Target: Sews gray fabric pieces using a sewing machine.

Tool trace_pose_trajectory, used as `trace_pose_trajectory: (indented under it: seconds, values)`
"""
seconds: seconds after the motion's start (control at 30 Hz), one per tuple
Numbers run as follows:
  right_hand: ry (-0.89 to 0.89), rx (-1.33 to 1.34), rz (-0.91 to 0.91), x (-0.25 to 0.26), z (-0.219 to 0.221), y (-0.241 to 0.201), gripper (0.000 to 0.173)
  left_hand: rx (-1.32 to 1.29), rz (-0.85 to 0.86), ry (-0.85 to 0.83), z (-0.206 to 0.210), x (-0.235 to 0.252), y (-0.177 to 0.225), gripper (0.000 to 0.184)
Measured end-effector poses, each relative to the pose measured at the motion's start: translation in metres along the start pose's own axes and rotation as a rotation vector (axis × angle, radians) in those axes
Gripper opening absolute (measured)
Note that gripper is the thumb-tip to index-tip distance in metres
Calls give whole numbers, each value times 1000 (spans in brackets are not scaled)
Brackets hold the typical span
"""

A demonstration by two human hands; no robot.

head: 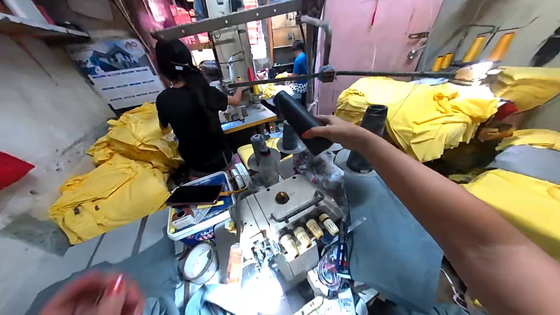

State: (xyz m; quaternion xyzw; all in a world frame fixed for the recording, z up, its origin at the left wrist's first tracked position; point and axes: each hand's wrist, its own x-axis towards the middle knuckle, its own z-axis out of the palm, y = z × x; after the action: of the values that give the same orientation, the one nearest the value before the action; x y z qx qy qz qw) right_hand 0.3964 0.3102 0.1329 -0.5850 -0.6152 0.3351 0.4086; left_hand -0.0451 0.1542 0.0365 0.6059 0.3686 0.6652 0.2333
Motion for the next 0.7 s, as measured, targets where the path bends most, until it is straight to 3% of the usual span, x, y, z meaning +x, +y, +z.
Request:
trace_pose_trajectory:
  seconds: [0.13, 0.27, 0.37, 0.47, 0.6, 0.7]
  values:
    - [-167, -173, -289, 0, 31, -40, 56, -382, -469, -33, 85, 100, 17, 28]
    - [-263, -312, -497, 2, 60, -64, 60, -429, -593, -172, 139, 132, 4, 37]
    - [-335, -354, -534, 3, 76, -70, 63, -332, -576, -138, 160, 143, -5, 40]
    - [-294, -217, -521, 4, 75, -59, 71, -225, -390, -3, 151, 156, -9, 49]
    - [-57, -217, -364, -16, 29, -12, 48, -42, -113, 141, 121, 191, -18, 71]
    - [121, -236, -325, -67, 9, 43, 33, 110, -7, 94, 118, 215, -57, 84]
